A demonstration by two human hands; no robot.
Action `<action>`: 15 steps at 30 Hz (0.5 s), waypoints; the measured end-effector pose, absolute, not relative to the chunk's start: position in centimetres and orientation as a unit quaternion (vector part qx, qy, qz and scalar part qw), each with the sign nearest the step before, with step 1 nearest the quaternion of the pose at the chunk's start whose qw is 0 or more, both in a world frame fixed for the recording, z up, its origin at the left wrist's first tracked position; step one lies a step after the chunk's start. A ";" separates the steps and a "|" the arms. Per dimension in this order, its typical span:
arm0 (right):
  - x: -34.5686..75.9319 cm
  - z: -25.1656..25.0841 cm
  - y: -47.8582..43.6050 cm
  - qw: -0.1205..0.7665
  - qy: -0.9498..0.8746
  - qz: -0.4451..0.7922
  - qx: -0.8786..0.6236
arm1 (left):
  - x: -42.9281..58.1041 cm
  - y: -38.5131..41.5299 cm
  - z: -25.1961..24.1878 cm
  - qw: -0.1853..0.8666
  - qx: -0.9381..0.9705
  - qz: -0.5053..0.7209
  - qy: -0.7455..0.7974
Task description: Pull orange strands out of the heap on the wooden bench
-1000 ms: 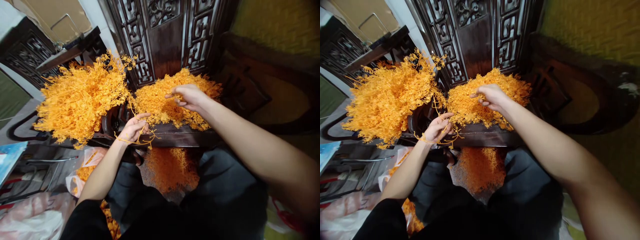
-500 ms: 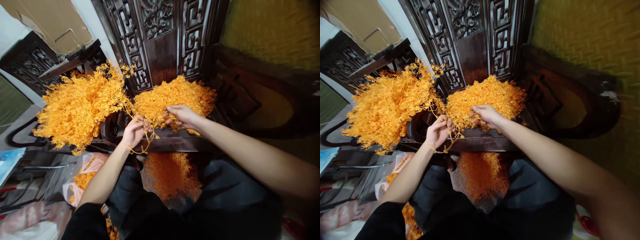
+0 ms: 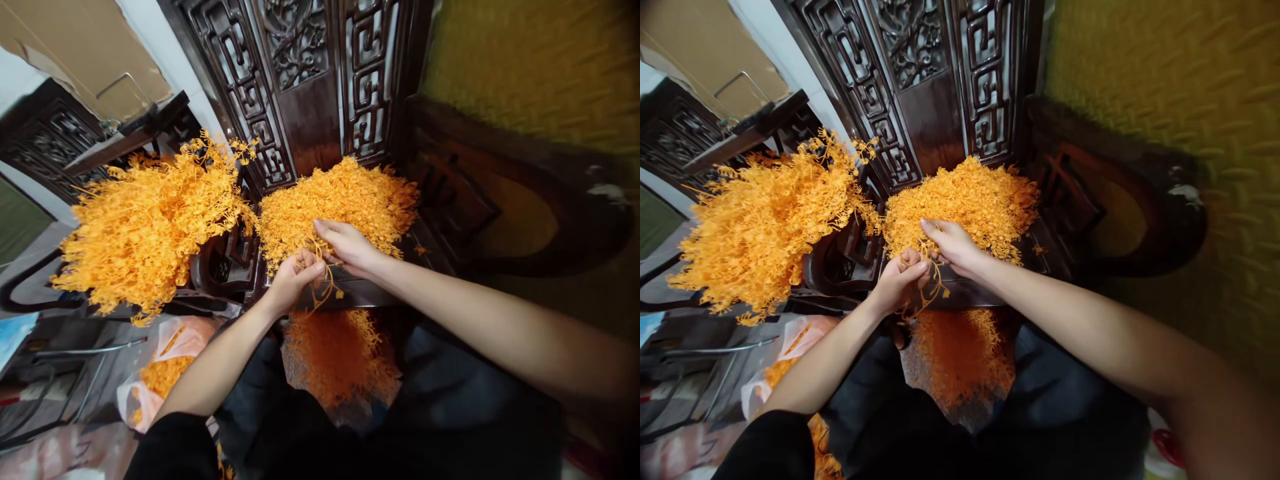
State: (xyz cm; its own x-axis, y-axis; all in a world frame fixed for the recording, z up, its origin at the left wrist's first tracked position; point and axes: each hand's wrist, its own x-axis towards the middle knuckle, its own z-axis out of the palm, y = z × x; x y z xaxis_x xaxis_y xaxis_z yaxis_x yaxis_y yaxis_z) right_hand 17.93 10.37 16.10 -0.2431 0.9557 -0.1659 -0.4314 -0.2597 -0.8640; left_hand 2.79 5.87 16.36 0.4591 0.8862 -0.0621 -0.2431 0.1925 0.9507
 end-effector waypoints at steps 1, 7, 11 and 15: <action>17.9 16.1 10.5 0.502 -0.345 0.698 -0.377 | 3.1 5.6 16.5 0.704 0.483 0.400 0.333; 18.4 16.3 12.7 0.554 -0.310 0.636 -0.439 | 4.0 4.8 17.6 0.755 0.391 0.394 0.349; 21.4 16.6 15.8 0.640 -0.217 0.545 -0.497 | 2.8 4.8 18.4 0.751 0.398 0.422 0.316; 23.9 16.8 16.4 0.605 -0.209 0.602 -0.478 | 1.1 5.1 19.0 0.738 0.431 0.435 0.284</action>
State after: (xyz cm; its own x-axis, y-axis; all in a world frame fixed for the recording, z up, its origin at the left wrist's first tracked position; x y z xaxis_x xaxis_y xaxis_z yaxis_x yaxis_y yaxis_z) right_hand 23.88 16.36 16.76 0.1882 0.9277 -0.3224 -0.5280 -0.1812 -0.8297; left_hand 1.15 5.07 18.96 0.4601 0.8868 -0.0430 -0.3977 0.2492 0.8831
